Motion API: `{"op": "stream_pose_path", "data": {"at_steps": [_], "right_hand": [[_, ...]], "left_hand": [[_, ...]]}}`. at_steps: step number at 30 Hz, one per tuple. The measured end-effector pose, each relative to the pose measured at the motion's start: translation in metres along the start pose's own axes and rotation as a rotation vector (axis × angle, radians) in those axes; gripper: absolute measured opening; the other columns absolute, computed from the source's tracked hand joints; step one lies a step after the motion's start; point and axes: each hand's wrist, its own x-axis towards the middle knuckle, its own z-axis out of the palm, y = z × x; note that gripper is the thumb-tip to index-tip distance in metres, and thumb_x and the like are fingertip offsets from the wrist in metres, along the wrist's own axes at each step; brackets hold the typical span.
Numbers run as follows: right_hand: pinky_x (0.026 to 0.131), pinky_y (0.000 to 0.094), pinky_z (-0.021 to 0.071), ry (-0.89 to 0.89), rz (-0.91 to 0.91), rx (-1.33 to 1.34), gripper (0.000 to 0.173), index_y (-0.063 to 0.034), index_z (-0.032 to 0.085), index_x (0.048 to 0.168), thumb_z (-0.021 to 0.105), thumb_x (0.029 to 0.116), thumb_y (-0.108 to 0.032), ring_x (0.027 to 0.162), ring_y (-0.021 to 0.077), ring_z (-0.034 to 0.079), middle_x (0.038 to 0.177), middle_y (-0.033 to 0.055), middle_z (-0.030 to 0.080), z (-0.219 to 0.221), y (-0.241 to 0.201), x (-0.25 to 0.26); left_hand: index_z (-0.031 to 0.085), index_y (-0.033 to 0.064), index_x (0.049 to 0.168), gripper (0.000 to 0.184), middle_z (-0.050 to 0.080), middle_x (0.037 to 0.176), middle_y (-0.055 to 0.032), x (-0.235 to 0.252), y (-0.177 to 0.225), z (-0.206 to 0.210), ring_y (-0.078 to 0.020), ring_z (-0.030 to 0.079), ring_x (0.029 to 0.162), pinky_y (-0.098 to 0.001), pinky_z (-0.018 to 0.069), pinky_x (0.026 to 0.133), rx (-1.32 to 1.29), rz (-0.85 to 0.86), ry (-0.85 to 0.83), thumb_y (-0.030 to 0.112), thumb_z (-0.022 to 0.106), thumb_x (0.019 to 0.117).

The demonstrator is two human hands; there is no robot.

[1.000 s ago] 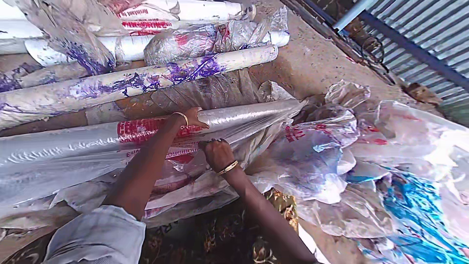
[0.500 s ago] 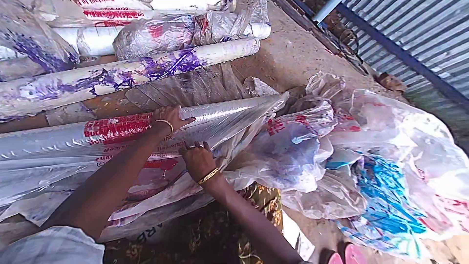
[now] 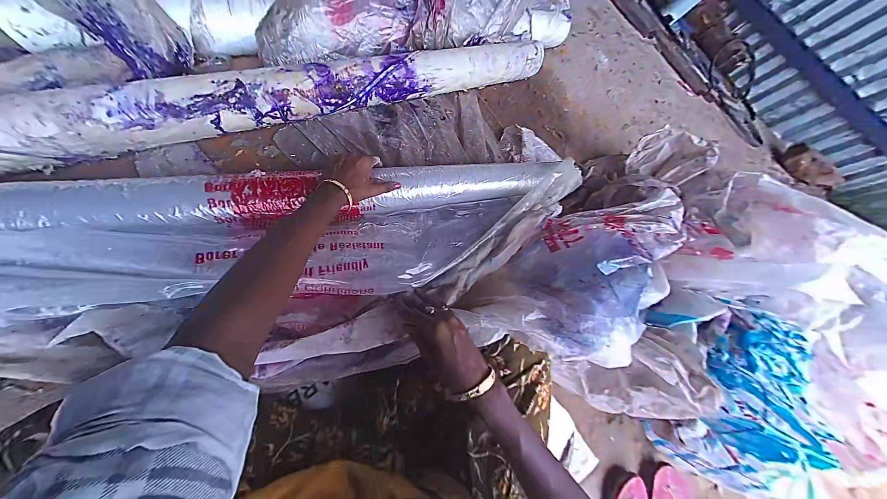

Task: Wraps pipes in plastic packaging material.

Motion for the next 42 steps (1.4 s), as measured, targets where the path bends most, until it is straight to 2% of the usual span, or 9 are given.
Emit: {"op": "stream_pose_path", "data": {"at_steps": [5,11,19,23,27,30,33,39,42], "right_hand": [[0.101,0.0588,0.0507,0.176,-0.025,-0.062,0.03,0.0046,0.073,0.12,0.066,0.0949,-0.01,0.12,0.0458,0.066,0.127,0.0256,0.069,-0.011,-0.024,0.011],[0.112,0.0627,0.037,0.025,-0.021,-0.179,0.037,0.0029,0.061,0.137,0.059,0.1017,-0.008,0.134,0.049,0.052,0.139,0.0309,0.059,0.023,-0.077,0.166],[0.116,0.0759,0.0113,-0.199,0.04,-0.498,0.068,-0.0189,0.04,0.159,0.049,0.1036,-0.057,0.142,0.0493,0.042,0.148,0.0281,0.053,0.122,-0.116,0.277],[0.116,0.0683,0.0233,-0.155,-0.013,-0.578,0.069,-0.0209,0.046,0.156,0.053,0.1,-0.062,0.135,0.0483,0.051,0.139,0.0297,0.058,0.125,-0.109,0.285],[0.112,0.0656,0.0311,-0.104,-0.051,-0.572,0.069,-0.0218,0.052,0.151,0.058,0.0967,-0.063,0.127,0.0473,0.057,0.129,0.0288,0.065,0.128,-0.099,0.297],[0.106,0.0701,0.0345,-0.095,-0.049,-0.545,0.066,-0.0206,0.055,0.148,0.059,0.0972,-0.062,0.123,0.0507,0.058,0.126,0.0305,0.065,0.129,-0.093,0.302],[0.1,0.0734,0.0369,-0.135,-0.071,-0.535,0.068,-0.02,0.051,0.151,0.06,0.0973,-0.061,0.119,0.0547,0.059,0.125,0.0335,0.064,0.125,-0.094,0.306],[0.093,0.07,0.0457,-0.329,-0.103,-0.637,0.088,-0.0159,0.042,0.156,0.072,0.0876,-0.063,0.117,0.0532,0.06,0.13,0.0351,0.059,0.113,-0.098,0.319],[0.09,0.0698,0.0465,-0.315,-0.081,-0.662,0.084,-0.0172,0.045,0.154,0.071,0.0884,-0.063,0.115,0.0534,0.061,0.127,0.0339,0.062,0.114,-0.099,0.319]], "left_hand": [[0.054,-0.0014,0.145,0.057,0.053,0.149,-0.0245,-0.034,-0.013,-0.028,-0.038,0.047,0.143,-0.0533,0.0301,0.12,-0.343,0.033,-0.035,0.035,0.064,0.1027],[0.047,0.003,0.152,0.081,0.044,0.16,-0.0159,-0.154,-0.076,-0.065,-0.0332,0.035,0.152,-0.0542,0.0225,0.124,0.061,0.074,-0.067,0.045,0.078,0.0892],[0.041,0.0029,0.156,0.08,0.03,0.168,-0.014,-0.263,-0.227,-0.05,-0.0315,0.022,0.158,-0.0532,0.0185,0.125,0.074,-0.134,0.098,0.036,0.077,0.0921],[0.068,-0.0057,0.127,0.029,0.05,0.155,-0.0188,-0.264,-0.234,-0.037,-0.0371,0.041,0.149,-0.0472,0.0332,0.122,0.08,-0.053,0.305,0.004,0.055,0.1033],[0.066,-0.006,0.127,0.032,0.07,0.124,-0.0253,-0.28,-0.226,-0.028,-0.044,0.069,0.114,-0.0594,0.0506,0.098,-0.044,-0.236,0.317,0.011,0.046,0.109],[0.065,-0.0071,0.128,0.032,0.07,0.115,-0.0292,-0.314,-0.218,-0.015,-0.0475,0.069,0.108,-0.0612,0.05,0.096,-0.126,-0.311,0.246,0.011,0.046,0.1091],[0.066,-0.0039,0.131,0.032,0.067,0.135,-0.0194,-0.326,-0.225,-0.003,-0.0376,0.068,0.12,-0.05,0.0522,0.104,-0.073,-0.087,0.531,0.0,0.055,0.1018],[0.038,0.0043,0.158,0.086,0.027,0.169,-0.0144,-0.294,-0.264,-0.033,-0.0338,0.014,0.159,-0.0616,0.0047,0.124,0.15,-0.151,0.442,0.033,0.079,0.0891],[0.064,-0.0006,0.137,0.044,0.051,0.154,-0.0176,-0.28,-0.28,-0.023,-0.0383,0.039,0.15,-0.0598,0.0248,0.122,0.073,-0.129,0.522,0.008,0.07,0.0943]]}}
